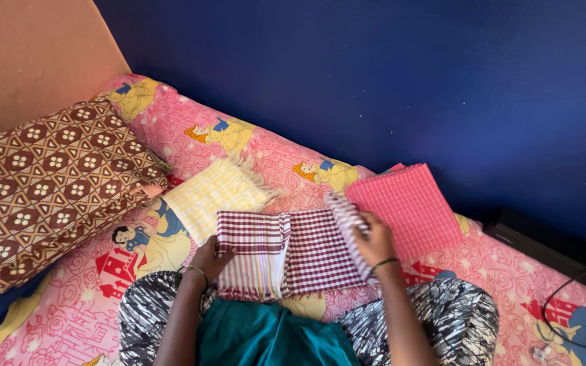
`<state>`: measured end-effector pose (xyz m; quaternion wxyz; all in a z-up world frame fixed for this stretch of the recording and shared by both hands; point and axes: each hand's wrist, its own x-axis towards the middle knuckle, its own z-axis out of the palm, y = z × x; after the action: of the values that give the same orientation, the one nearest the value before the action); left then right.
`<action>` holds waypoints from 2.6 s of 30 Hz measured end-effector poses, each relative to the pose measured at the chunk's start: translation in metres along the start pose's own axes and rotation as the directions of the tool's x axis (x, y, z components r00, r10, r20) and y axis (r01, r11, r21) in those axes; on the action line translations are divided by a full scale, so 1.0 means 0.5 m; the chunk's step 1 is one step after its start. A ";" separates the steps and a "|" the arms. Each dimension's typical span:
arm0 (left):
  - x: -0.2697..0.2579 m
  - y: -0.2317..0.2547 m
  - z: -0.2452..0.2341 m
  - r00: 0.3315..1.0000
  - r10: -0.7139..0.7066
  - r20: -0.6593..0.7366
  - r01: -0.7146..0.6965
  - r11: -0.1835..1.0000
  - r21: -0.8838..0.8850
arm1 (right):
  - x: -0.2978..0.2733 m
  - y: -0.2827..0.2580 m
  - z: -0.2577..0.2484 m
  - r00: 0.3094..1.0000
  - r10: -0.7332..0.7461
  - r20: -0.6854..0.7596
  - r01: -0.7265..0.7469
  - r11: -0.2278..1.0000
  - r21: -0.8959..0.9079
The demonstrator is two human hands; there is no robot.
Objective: The person sits on a bed and folds several pieces of bedding and towels. They fold a yellow checkered towel, a red-and-white checkered towel, and a pink striped towel, stacking each neatly on the bed.
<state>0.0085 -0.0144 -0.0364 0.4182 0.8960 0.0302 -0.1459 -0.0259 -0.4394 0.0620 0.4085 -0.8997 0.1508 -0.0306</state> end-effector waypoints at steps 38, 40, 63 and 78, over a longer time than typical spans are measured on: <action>-0.180 0.224 0.213 0.766 0.596 0.239 -0.607 0.794 -0.034 | -0.058 -0.052 0.119 0.860 -0.243 0.448 0.340 0.929 -0.149; -0.181 0.223 0.214 0.784 0.563 0.260 -0.583 0.812 -0.001 | -0.068 -0.065 0.132 0.865 -0.249 0.435 0.342 0.928 -0.149; -0.264 0.290 0.183 0.985 0.102 0.142 -0.130 0.969 0.211 | -0.081 -0.006 0.226 0.667 -0.430 0.608 0.589 0.804 -0.077; -0.175 0.194 0.262 0.956 0.279 0.088 -0.292 0.886 0.359 | -0.094 -0.075 0.187 0.781 -0.438 0.446 0.539 0.833 -0.127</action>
<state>-0.0893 -0.1706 -0.0193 0.2599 0.9505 -0.1367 -0.1011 -0.0446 -0.3343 0.0311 0.2927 -0.9381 -0.1731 0.0666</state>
